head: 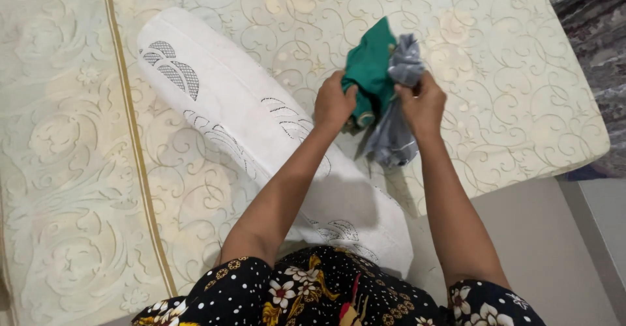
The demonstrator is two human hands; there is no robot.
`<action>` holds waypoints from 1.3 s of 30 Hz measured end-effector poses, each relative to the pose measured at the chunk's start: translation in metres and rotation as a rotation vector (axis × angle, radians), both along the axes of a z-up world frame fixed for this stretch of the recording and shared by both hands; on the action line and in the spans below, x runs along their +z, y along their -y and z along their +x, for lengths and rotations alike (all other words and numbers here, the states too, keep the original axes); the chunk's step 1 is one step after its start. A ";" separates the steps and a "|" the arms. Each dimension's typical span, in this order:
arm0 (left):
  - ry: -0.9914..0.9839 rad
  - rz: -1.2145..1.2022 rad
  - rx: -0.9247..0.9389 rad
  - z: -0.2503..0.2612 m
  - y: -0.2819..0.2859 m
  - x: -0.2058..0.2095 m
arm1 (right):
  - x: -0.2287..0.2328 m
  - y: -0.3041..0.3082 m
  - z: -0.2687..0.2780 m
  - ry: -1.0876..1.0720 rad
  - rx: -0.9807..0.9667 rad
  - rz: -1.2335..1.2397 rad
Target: The recorder puts covers on a pillow and a bolster.
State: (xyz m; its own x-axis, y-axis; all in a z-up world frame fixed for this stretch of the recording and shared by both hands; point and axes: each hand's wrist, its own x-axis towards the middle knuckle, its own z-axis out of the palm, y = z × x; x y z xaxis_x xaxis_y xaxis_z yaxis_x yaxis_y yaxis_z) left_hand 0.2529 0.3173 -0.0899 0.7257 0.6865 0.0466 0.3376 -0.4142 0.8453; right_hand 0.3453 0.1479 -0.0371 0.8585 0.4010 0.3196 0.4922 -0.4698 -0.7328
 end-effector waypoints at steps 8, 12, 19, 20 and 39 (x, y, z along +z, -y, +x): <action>-0.210 -0.075 -0.120 -0.026 -0.009 -0.032 | -0.057 0.013 -0.032 -0.201 0.089 -0.420; -0.295 -0.002 -0.160 -0.032 -0.008 -0.028 | -0.063 0.013 -0.065 -0.223 0.184 -0.853; -0.356 0.051 -0.235 -0.039 -0.003 -0.026 | -0.162 0.049 -0.052 0.190 0.203 -0.849; -0.354 0.083 -0.251 -0.040 -0.002 -0.028 | -0.151 0.050 -0.047 0.149 0.221 -0.843; -0.355 0.203 -0.290 -0.038 0.002 -0.033 | -0.099 0.111 0.028 0.279 -0.202 -0.412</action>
State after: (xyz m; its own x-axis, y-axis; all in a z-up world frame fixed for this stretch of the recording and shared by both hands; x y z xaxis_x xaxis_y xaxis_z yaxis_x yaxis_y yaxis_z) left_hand 0.2145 0.3148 -0.1231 0.8804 0.4572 -0.1261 0.4367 -0.6778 0.5915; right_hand 0.3731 0.0368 -0.1357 0.8363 0.3770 0.3981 0.5121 -0.7963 -0.3219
